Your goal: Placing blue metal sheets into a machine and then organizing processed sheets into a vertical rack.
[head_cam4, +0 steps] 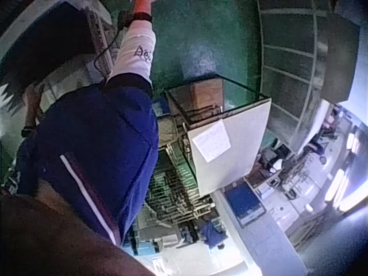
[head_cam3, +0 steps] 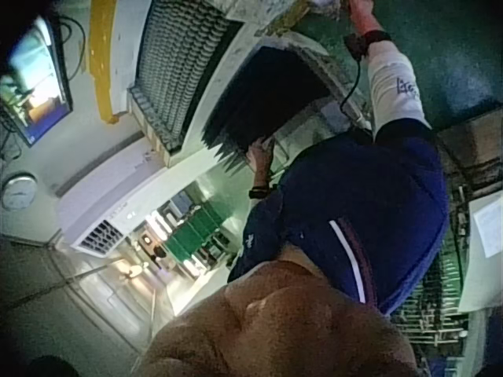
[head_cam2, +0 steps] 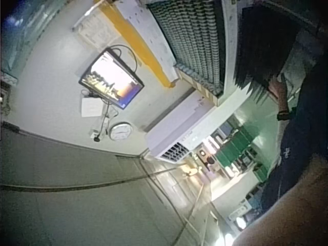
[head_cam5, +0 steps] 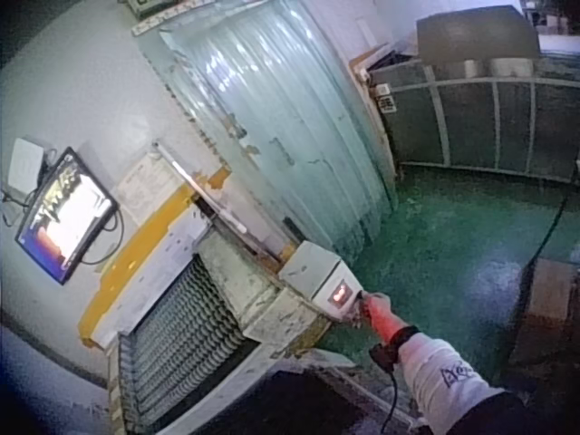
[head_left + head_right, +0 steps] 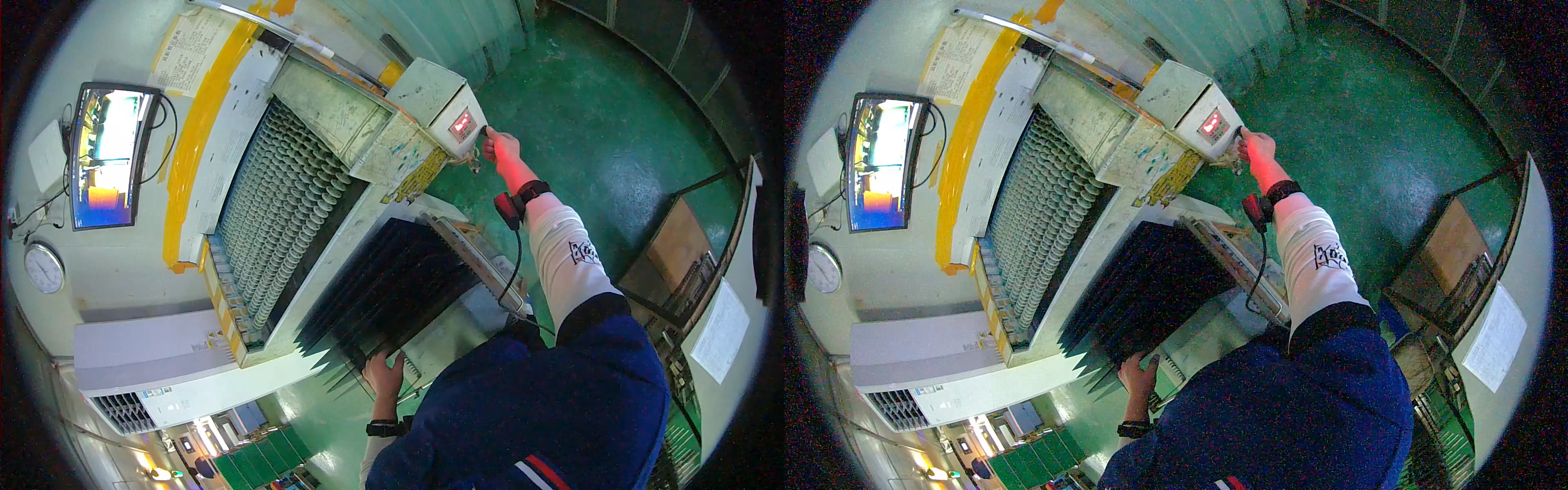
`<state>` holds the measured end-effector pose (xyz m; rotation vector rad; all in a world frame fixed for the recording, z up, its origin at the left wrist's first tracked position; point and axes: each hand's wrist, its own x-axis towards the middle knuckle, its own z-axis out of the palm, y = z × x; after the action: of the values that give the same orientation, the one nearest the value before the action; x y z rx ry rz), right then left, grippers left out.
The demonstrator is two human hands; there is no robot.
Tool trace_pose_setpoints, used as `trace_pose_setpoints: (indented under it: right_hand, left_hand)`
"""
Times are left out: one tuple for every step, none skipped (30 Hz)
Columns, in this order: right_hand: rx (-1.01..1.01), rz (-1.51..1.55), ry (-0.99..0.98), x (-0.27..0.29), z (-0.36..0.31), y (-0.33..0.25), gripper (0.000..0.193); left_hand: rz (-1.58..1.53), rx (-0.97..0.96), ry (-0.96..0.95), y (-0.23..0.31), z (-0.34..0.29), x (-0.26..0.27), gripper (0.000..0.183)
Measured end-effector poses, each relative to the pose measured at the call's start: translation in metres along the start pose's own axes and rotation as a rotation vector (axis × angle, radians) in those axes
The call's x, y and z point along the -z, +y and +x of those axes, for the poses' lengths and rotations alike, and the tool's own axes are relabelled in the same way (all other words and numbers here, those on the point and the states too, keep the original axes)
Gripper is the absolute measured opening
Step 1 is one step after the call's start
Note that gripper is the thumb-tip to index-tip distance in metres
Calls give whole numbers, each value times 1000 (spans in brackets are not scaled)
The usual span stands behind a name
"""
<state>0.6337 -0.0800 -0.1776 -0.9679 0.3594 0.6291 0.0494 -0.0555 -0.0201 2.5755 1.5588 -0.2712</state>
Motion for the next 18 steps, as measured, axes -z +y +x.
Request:
trace_pose_setpoints:
  right_hand:
    - [-2,3,-8,1,1,0,29]
    - [-4,5,-16,2,2,0,29]
    - [-4,3,-6,1,1,0,29]
    - [-4,1,4,0,-1,0,29]
    - [-4,-1,15,-1,-2,-1,29]
    - [-2,1,17,-1,-3,-2,29]
    - [-1,4,20,-1,-5,-3,29]
    - [1,7,23,-1,-6,-5,29]
    - [-5,3,29,-3,-10,-6,27]
    - [-12,-1,35,-5,-14,-8,25]
    - [-18,-6,42,-8,-18,-9,24]
    - [-15,-1,38,-7,-18,-10,24]
    - [-12,2,34,-6,-18,-11,24]
    - [-10,6,29,-6,-19,-12,24]
    - [-13,-2,38,-9,-22,-12,24]
    - [-16,-11,46,-12,-25,-12,24]
    - [-19,-20,54,-14,-28,-12,24]
    - [-9,-15,38,-11,-23,-11,25]
  left_hand:
    - [-4,-2,4,-1,0,-1,44]
    - [-8,-4,8,-2,0,-2,44]
    - [-12,-5,11,-2,0,-2,44]
    - [-11,-4,12,-2,0,-2,44]
    - [-9,-3,13,-2,0,-3,44]
    - [-8,-2,15,-2,0,-3,44]
    - [-2,-5,18,-2,1,-3,44]
    - [5,-8,21,-3,1,-4,43]
    - [11,-9,24,-4,1,-5,43]
    - [12,-11,31,-6,1,-7,43]
    - [14,-13,38,-8,0,-9,42]
    - [15,-20,45,-9,1,-10,42]
    - [9,-28,50,-10,1,-12,41]
    - [3,-35,54,-12,2,-13,41]
    - [-2,-38,59,-13,1,-14,41]
    - [6,-36,69,-15,0,-16,40]
    - [14,-34,79,-17,-2,-17,40]
    - [23,-41,91,-16,-1,-17,40]
